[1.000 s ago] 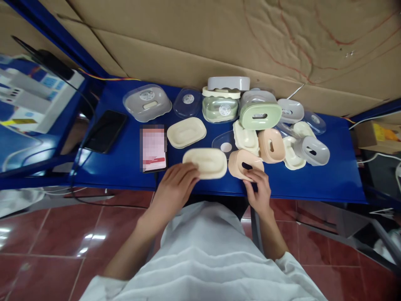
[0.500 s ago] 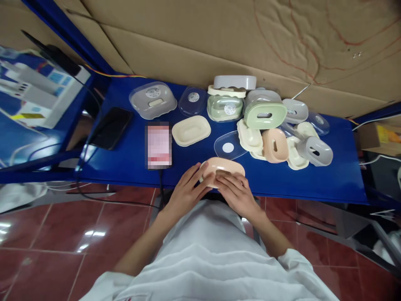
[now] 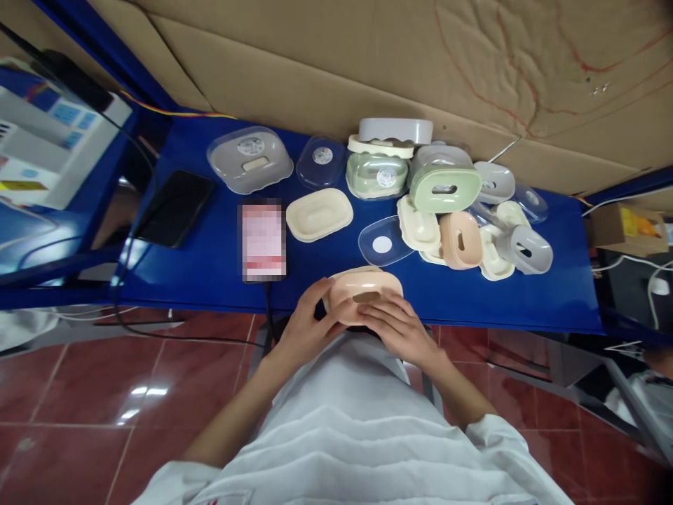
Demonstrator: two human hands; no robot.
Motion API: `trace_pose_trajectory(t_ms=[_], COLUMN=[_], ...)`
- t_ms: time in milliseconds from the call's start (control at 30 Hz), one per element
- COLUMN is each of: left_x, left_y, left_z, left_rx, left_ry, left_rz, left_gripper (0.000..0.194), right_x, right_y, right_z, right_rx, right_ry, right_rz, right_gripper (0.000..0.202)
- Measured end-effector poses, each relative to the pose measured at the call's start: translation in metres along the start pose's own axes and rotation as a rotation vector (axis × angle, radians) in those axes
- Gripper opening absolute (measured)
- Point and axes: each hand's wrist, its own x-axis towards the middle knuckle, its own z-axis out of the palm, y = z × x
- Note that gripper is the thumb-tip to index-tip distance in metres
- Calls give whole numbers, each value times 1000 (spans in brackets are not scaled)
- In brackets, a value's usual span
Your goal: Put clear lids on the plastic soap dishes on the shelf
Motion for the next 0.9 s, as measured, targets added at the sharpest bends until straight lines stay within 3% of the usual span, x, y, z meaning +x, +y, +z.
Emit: trace_pose_trajectory(t_ms=[67,167,467,567,700,800,900], left_x=[1,5,7,9,17,24,28], left_y=[0,1,1,4,9,12,12], left_z=[0,-4,-18,-17,-13,-8,-5], left_rx=[-9,-33,-24,-27,-79,-136,-167], left_ry=[0,-53,-147,-158,-143,-131,-144], left_rz=[-47,-79,-41,-57,-68,-79,-91], left_gripper=[73,79,61,61,61,58,51], right_x=[7,17,21,21,26,30,29], right_y=[3,9,15,36,81,101,101], right_z=[-3,-5,-3,-17,-44,-55,-53], right_rx=[30,59,-15,-95,-337,-341,-331], right_ry=[-25,-68,-162,-56,173,204,264], right_rz=[13,19,-93,2,354,409,417], right_gripper=[45,42,41,38,45,37,35])
